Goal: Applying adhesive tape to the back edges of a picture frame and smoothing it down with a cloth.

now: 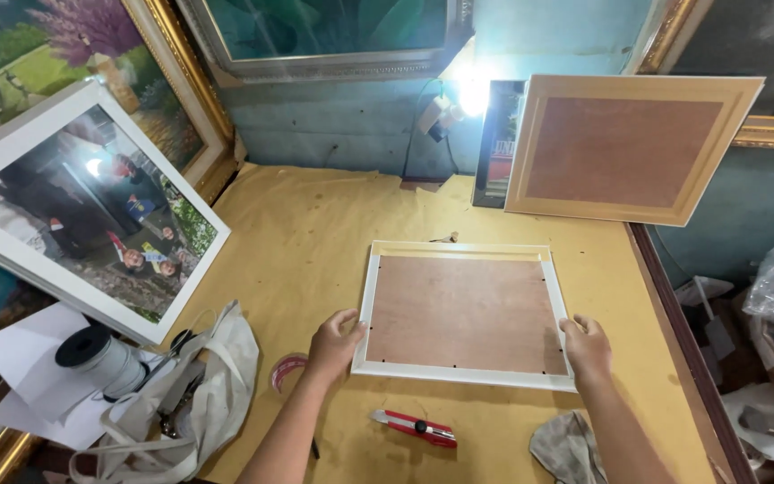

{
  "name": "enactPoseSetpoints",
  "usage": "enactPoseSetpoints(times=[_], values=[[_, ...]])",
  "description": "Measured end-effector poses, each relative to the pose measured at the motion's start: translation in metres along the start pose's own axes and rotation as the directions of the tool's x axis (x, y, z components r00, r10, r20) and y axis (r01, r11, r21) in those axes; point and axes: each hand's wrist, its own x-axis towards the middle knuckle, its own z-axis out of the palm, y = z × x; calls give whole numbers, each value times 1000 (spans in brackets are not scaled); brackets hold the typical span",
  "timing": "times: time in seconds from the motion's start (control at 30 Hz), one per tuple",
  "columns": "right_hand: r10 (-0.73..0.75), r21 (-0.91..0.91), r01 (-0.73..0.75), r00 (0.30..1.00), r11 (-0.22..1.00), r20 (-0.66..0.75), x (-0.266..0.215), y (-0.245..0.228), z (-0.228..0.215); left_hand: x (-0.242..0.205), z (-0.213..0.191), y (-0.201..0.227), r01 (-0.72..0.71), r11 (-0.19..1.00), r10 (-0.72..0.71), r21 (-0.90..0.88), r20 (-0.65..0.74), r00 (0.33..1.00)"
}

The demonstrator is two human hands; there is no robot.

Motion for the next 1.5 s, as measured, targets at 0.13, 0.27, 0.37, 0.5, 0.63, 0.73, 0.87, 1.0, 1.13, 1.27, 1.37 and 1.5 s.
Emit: enactPoseSetpoints(times=[0.13, 0.27, 0.37, 0.5, 0.63, 0.73, 0.87, 1.0, 1.13, 1.27, 1.37, 1.5], values=[[21, 233, -25, 1000, 972, 19, -78, -45, -7, -14, -19, -33, 41, 976, -15, 214, -122, 992], [203, 601, -399, 907, 692, 368, -136, -80, -6, -36, -38, -51, 147, 814, -117, 562, -89, 989], [177, 566, -445, 867, 694, 465, -156, -85, 18, -38, -45, -64, 79, 705, -110, 705, -2, 994], [201, 443, -485, 813, 754, 546, -193, -104, 45, -32, -42, -85, 10, 686, -20, 728, 4, 1000], [170, 342, -443, 781, 829, 601, -232, -132, 61, -26, -45, -78, -81, 724, 71, 685, 43, 997], [103, 223, -308, 768, 925, 632, -256, -152, 67, -42, -57, -38, -202, 854, 94, 479, 241, 966], [-71, 47, 53, 789, 997, 610, -262, -152, 81, -50, -63, -10, -162, 981, 83, 106, 524, 847], [-260, -48, 340, 796, 939, 546, -250, -135, 92, -41, -51, -18, -192, 981, 135, 30, 606, 784], [-134, -148, 237, 856, 960, 499, -253, -138, 85, -47, -55, 1, -170, 985, 133, -8, 655, 744], [-113, -100, 172, 895, 980, 431, -256, -137, 81, -47, -56, 12, -120, 993, 73, 21, 687, 723], [-86, -38, 113, 903, 993, 421, -252, -135, 75, -48, -59, 24, -119, 992, 49, 52, 700, 712], [-9, 94, -41, 879, 995, 478, -249, -143, 55, -54, -60, 42, -35, 999, 18, 11, 673, 740]])
